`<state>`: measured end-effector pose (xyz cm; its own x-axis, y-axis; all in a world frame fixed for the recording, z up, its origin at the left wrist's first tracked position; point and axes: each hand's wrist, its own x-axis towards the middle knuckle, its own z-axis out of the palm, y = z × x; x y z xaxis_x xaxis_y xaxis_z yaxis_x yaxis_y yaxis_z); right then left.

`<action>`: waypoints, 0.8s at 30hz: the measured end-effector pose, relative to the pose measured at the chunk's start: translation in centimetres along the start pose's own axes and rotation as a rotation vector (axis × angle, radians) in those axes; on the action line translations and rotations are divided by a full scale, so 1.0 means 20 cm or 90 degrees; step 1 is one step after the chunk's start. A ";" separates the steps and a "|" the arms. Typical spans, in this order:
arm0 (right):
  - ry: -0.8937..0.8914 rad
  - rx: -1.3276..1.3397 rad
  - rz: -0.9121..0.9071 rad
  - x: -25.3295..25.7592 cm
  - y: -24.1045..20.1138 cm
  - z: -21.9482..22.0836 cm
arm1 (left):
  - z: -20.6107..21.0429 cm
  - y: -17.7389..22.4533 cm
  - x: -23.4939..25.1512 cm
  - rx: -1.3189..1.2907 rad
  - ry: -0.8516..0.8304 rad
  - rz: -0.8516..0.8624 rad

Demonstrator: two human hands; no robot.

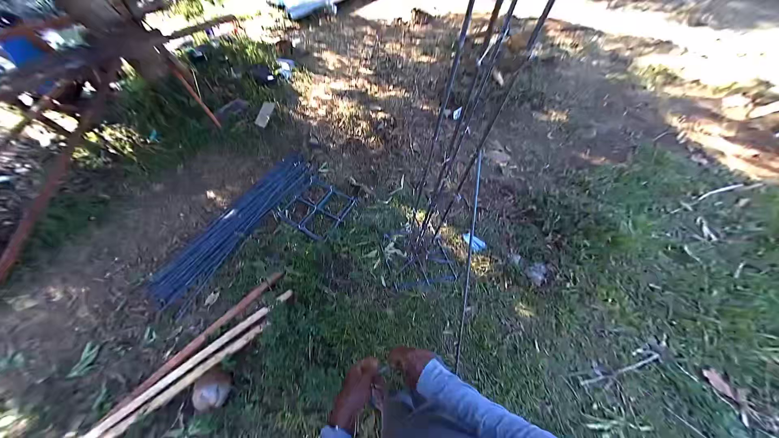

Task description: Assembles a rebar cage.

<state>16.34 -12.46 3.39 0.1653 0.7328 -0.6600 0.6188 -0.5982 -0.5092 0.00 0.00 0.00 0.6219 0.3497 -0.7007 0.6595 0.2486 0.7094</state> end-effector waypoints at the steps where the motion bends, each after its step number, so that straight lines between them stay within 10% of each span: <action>1: 0.016 0.039 0.039 0.00 0.01 -0.03 | 0.03 0.03 0.00 -0.036 0.025 -0.010; 12: 0.232 0.265 0.020 0.29 0.25 -0.16 | 0.19 0.37 0.40 -0.209 0.187 0.039; 19: -0.190 0.063 0.252 0.33 0.58 -0.22 | -0.09 0.33 0.48 0.485 0.098 -0.113; 24: -0.295 0.038 0.346 0.20 0.71 -0.07 | -0.03 0.17 0.39 0.614 -0.116 -0.215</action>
<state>26.91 -17.56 -5.78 0.0876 0.1208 -0.9888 0.4960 -0.8661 -0.0618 6.78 4.06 -3.01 0.3439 0.2345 -0.9093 0.8190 -0.5485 0.1683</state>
